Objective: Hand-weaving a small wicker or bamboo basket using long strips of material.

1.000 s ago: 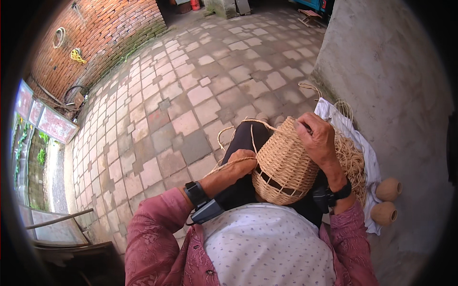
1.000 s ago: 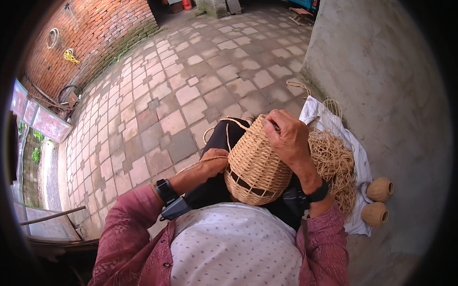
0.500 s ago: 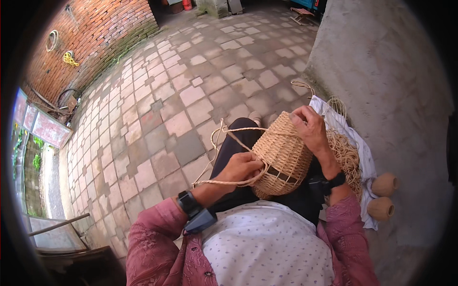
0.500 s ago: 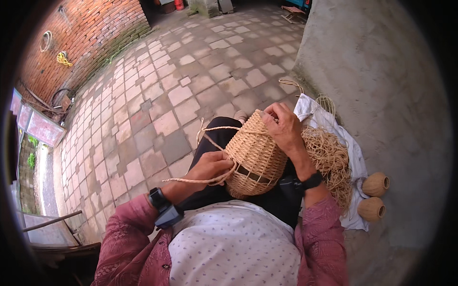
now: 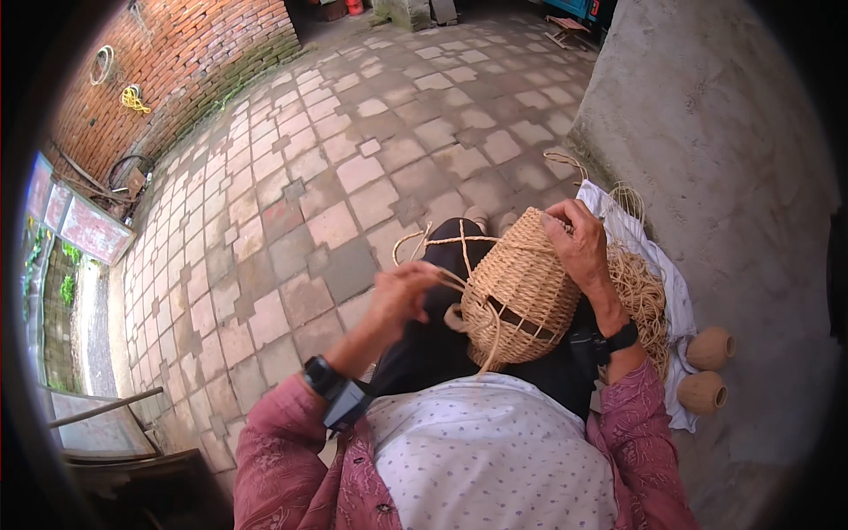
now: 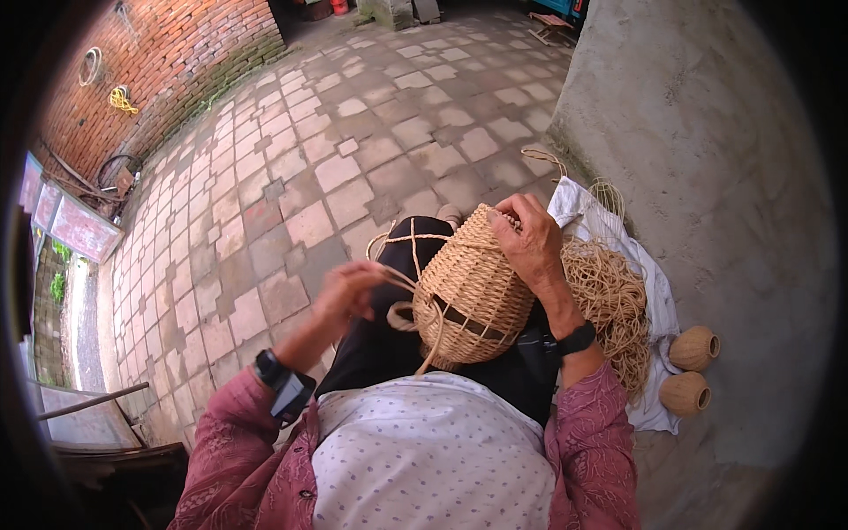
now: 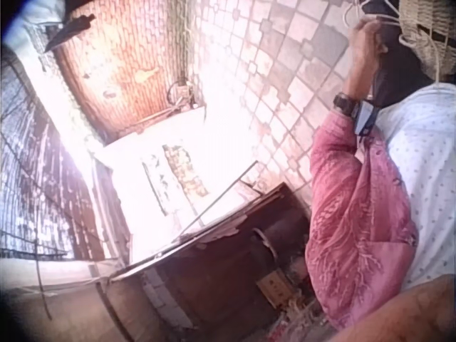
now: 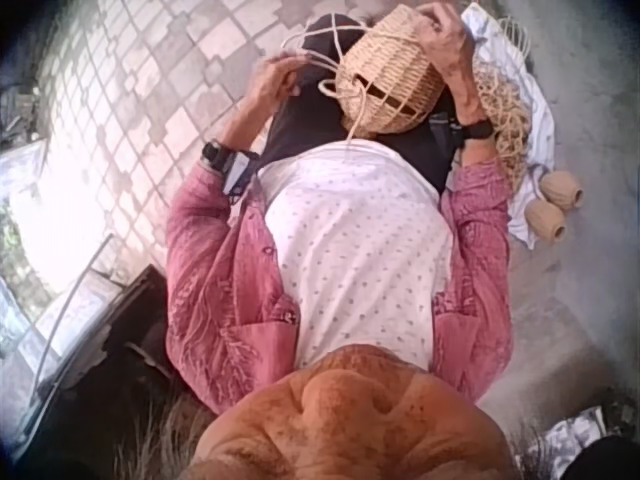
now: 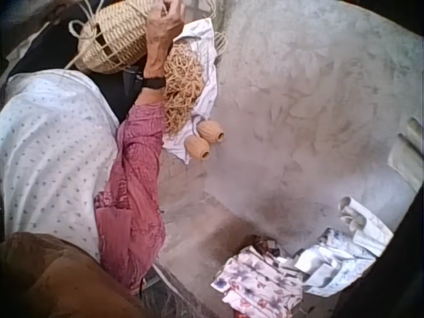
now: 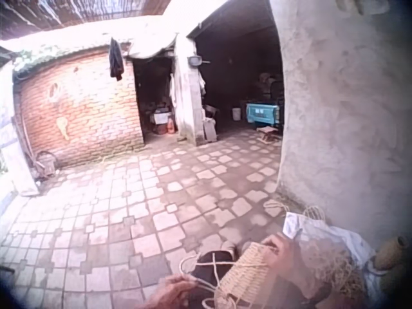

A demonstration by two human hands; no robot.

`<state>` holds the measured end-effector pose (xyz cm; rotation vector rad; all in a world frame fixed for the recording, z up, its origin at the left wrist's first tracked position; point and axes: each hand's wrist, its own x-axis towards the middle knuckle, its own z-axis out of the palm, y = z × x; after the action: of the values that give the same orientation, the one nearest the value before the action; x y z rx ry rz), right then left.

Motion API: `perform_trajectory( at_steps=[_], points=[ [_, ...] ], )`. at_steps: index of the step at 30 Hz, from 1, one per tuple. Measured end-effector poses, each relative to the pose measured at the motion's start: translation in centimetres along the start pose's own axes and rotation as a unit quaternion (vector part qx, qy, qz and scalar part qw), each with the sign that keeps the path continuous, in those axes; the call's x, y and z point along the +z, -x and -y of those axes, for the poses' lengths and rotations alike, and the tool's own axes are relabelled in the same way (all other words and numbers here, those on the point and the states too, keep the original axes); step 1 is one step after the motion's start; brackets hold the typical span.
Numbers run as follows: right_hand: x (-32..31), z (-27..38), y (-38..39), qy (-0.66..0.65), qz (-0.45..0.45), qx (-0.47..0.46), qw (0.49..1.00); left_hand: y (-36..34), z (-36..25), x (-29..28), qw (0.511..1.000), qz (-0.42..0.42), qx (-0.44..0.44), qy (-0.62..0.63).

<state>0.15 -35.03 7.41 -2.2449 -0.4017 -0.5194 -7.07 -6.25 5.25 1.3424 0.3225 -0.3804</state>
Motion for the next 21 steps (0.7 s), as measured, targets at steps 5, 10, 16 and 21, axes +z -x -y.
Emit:
perform_trajectory(
  at_steps=[5,10,16,21],
  points=[
    [-0.2,0.5,-0.1,0.004,-0.005,-0.003,1.0,-1.4,-3.0,-5.5,0.971,-0.083,0.109,0.197],
    [-0.4,1.4,-0.2,0.0,0.063,0.075,0.995,-4.3,0.7,-13.1,0.946,-0.12,0.11,0.28],
    [-0.3,0.4,-0.1,-0.016,0.028,0.026,0.999,-8.6,4.3,-12.9,0.956,-0.18,0.039,0.229],
    [-0.4,0.4,0.1,-0.025,0.023,0.015,0.999,-9.8,10.9,-14.8,0.957,-0.132,-0.044,0.254]
  ],
)
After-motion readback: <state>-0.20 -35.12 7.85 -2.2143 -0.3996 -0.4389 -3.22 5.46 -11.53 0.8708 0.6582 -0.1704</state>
